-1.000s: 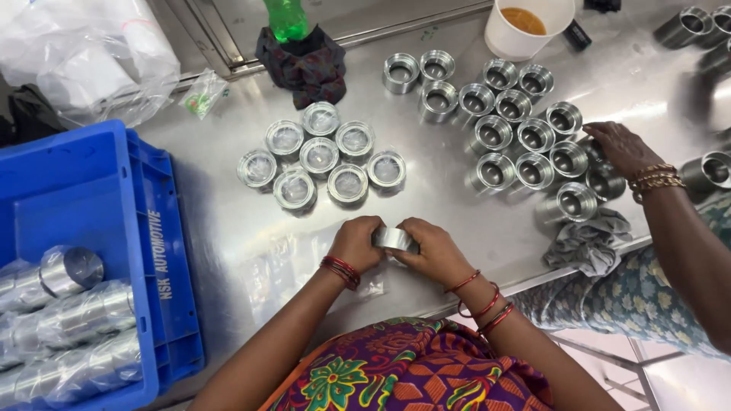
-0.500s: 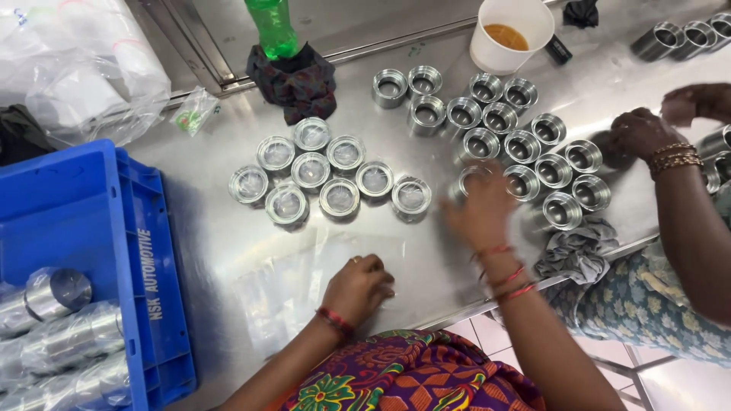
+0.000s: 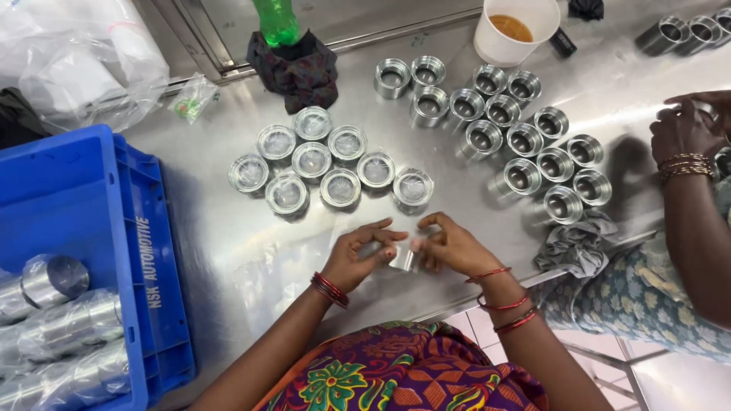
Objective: The recorder is packing metal rings or parts into plastic bags and placing them in a blue crate.
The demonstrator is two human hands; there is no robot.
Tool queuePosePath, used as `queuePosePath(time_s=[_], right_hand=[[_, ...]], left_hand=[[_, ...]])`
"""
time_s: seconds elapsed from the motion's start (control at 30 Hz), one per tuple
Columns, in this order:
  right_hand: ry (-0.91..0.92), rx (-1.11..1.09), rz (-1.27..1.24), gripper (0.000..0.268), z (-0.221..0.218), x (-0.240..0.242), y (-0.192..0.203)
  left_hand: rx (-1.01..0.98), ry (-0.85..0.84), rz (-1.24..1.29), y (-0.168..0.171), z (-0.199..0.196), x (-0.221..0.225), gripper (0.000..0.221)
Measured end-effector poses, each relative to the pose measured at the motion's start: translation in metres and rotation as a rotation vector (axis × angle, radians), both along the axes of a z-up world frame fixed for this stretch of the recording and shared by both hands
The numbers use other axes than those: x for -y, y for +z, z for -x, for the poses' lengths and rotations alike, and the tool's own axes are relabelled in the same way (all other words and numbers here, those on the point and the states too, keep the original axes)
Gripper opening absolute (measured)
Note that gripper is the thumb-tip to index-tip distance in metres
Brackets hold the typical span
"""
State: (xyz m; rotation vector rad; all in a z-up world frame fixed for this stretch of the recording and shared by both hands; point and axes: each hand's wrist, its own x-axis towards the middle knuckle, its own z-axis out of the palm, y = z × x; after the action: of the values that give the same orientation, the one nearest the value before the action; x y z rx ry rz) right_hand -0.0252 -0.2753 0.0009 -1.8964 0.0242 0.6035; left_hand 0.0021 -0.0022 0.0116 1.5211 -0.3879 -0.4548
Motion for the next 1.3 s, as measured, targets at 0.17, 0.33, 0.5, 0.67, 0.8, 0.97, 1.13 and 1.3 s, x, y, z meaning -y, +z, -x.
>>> queuePosePath(time_s=[0.17, 0.33, 0.5, 0.67, 0.8, 0.97, 1.13, 1.3], right_hand=[[0.148, 0.309, -0.229, 0.086, 0.009, -0.028, 0.046], [0.120, 0.571, 0.124, 0.061, 0.018, -0.074, -0.001], [-0.204, 0.429, 0.365, 0.030, 0.013, -0.083, -0.002], [0.048, 0.729, 0.083, 0.036, 0.009, -0.065, 0.035], [0.071, 0.375, -0.140, 0.047, 0.014, -0.055, 0.025], [-0.225, 0.517, 0.550, 0.031, 0.018, -0.048, -0.001], [-0.311, 0.605, 0.778, 0.042, 0.013, -0.051, 0.023], [-0.199, 0.844, 0.391, 0.068, -0.024, 0.022, 0.010]], left_hand=[[0.505, -0.087, 0.030, 0.086, 0.002, -0.004, 0.011], [0.476, -0.027, -0.092, 0.096, 0.006, -0.006, 0.009], [0.178, -0.015, -0.331, 0.067, -0.002, -0.010, 0.028], [0.484, -0.003, -0.602, 0.015, -0.017, 0.004, 0.029], [0.442, -0.058, -0.694, 0.015, -0.017, 0.019, 0.027], [0.430, 0.108, -0.491, 0.039, 0.009, 0.007, 0.031], [0.440, 0.044, -0.741, 0.029, 0.033, -0.030, 0.011], [0.658, -0.152, -0.608, 0.021, 0.034, -0.010, 0.012]])
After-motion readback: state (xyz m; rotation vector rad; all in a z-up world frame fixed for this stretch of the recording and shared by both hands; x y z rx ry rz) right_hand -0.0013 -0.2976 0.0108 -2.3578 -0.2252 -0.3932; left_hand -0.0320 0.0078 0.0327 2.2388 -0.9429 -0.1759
